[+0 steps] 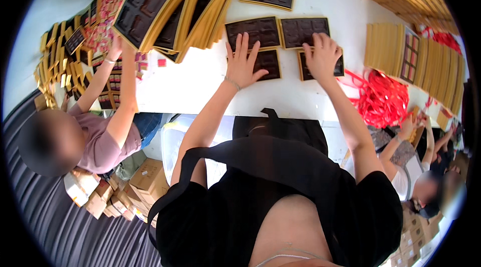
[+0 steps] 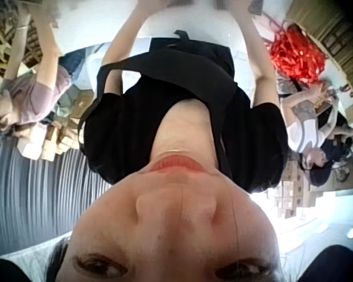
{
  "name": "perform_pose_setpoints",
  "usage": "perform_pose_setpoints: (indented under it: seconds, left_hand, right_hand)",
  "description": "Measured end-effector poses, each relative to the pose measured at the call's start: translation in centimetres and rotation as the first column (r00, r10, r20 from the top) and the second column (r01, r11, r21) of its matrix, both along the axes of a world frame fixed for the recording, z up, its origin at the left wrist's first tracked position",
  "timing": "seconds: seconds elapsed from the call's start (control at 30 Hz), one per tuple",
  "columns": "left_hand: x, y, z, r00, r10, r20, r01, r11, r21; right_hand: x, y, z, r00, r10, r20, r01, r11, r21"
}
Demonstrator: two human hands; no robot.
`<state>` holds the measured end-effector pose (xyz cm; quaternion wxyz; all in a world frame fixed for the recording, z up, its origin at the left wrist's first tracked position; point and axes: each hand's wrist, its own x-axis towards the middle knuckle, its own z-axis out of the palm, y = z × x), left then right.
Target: The person assembles makeup palettes by placing small pink and gold wrapped items into compartmentalized trays. They arrange the filled trays into neat stacks and handle a clear plastic bin to organize the workspace.
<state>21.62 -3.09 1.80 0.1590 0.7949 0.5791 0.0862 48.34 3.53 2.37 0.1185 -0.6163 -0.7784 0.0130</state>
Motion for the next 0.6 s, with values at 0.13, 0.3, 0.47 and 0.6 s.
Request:
perform_pose_setpoints:
  seconds: [0.13, 0.3, 0.47, 0.6]
  left_hand:
    - [-4.7, 0.8, 9.1, 0.882, 0.168, 0.440, -0.416, 0.714, 0.563]
    - [-10.8, 6.9, 19.8, -0.312, 0.380, 0.871, -0.769, 0.437, -0.466]
    - [-12.2, 8.3, 19.6, -0.315, 0.452, 0.834, -0.552, 0.628, -0.549]
    - [-6.0, 2.7, 18.1, -0.245, 0.302, 0.921, -0.543, 0.745, -0.388]
  right_hand:
    - [-6.2, 7.5, 8.6, 0.654, 0.065, -0.753, -0.147, 0.988, -0.042]
    - [-20.3, 16.3, 15.9, 0.200, -0.271, -0.942, -0.664, 0.669, -0.334]
    - [-20.7, 15.5, 19.8, 0.046, -0.472, -0.880, -0.888, 0.385, -0.253]
    - [-14.0, 9.5, 18.1, 0.081, -0.429, -0.899, -0.768, 0.549, -0.331]
